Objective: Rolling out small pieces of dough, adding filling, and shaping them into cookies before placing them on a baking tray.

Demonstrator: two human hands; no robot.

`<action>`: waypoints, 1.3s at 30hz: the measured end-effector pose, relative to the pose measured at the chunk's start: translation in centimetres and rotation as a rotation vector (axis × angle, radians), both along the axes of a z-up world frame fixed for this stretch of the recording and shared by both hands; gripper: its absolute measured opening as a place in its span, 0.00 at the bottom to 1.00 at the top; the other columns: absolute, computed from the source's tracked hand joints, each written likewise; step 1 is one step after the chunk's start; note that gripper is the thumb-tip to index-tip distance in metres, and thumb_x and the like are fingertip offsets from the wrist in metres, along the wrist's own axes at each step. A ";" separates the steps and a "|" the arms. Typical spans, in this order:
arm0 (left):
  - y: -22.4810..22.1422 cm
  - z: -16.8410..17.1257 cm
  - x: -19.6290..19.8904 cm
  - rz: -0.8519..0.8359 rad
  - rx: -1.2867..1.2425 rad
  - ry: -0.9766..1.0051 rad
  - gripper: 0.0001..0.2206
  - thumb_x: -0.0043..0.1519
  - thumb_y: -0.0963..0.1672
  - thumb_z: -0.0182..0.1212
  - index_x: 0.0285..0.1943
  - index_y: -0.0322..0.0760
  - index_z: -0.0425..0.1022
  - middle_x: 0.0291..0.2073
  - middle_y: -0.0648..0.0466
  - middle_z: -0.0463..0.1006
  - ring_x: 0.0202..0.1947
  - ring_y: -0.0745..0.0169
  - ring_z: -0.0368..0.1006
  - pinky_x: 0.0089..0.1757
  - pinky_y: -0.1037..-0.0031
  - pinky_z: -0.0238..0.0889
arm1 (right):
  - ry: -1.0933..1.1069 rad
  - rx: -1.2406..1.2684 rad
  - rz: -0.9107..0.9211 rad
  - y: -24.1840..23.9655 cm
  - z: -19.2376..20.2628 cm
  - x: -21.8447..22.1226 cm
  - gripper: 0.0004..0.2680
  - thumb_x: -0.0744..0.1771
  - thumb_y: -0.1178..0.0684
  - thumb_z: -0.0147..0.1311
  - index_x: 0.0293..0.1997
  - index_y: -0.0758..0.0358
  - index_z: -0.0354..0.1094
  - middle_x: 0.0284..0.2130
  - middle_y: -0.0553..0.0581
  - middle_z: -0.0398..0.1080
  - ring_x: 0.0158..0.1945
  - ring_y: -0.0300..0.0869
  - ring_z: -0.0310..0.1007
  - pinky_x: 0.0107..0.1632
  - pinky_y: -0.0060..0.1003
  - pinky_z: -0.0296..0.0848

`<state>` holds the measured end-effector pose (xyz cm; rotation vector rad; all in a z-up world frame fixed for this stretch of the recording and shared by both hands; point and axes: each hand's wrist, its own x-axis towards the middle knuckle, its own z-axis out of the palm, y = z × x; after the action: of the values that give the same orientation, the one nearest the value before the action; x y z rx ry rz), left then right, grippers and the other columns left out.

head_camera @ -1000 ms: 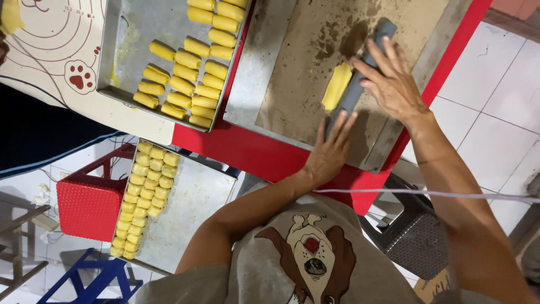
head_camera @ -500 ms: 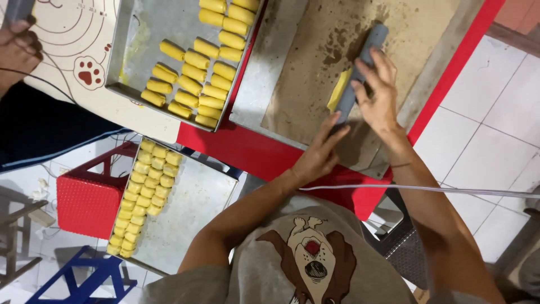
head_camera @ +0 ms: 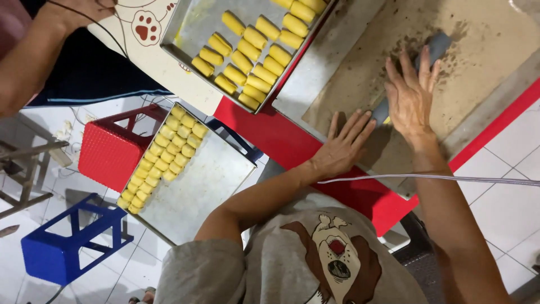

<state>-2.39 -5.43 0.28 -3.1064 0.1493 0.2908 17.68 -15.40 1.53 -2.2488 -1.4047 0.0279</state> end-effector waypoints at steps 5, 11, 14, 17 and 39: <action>0.9 0.8 -0.1 0.102 -0.132 -0.036 0.34 0.76 0.53 0.52 0.82 0.34 0.40 0.81 0.46 0.40 0.81 0.42 0.32 0.70 0.36 0.26 | -0.106 -0.075 -0.034 1.1 -2.8 0.4 0.16 0.76 0.57 0.55 0.75 0.70 0.73 0.76 0.76 0.61 0.79 0.72 0.36 0.74 0.66 0.20; 1.0 -2.8 0.3 0.263 -0.688 -0.307 0.40 0.61 0.41 0.57 0.82 0.29 0.39 0.80 0.37 0.44 0.82 0.33 0.35 0.75 0.40 0.36 | -0.059 -0.128 -0.124 5.5 -1.9 0.4 0.20 0.79 0.44 0.43 0.78 0.69 0.63 0.74 0.81 0.57 0.76 0.72 0.37 0.67 0.73 0.20; 1.4 -3.3 0.4 0.248 -0.935 -0.330 0.38 0.57 0.31 0.48 0.80 0.26 0.40 0.78 0.33 0.46 0.81 0.32 0.38 0.75 0.46 0.39 | 0.016 -0.072 -0.089 5.6 -0.6 1.8 0.18 0.78 0.45 0.40 0.76 0.65 0.61 0.69 0.75 0.62 0.73 0.72 0.44 0.64 0.78 0.29; 1.1 -2.0 0.3 0.219 -0.978 -0.387 0.35 0.59 0.31 0.45 0.79 0.24 0.43 0.76 0.30 0.50 0.79 0.30 0.44 0.75 0.49 0.43 | 0.031 -0.059 -0.035 4.0 1.5 3.8 0.16 0.76 0.50 0.45 0.74 0.65 0.64 0.63 0.70 0.67 0.70 0.69 0.52 0.66 0.72 0.39; -3.0 2.6 3.4 0.079 -0.085 -0.026 0.42 0.77 0.60 0.58 0.81 0.30 0.38 0.80 0.39 0.40 0.80 0.40 0.36 0.72 0.42 0.38 | 0.000 0.066 0.047 -3.2 -1.8 4.3 0.15 0.78 0.53 0.42 0.76 0.60 0.66 0.77 0.65 0.42 0.79 0.54 0.23 0.75 0.68 0.59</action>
<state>1.06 -8.39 2.83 -3.2037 0.0390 0.2521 22.01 -18.63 -0.27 -2.1620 -1.4369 -0.0026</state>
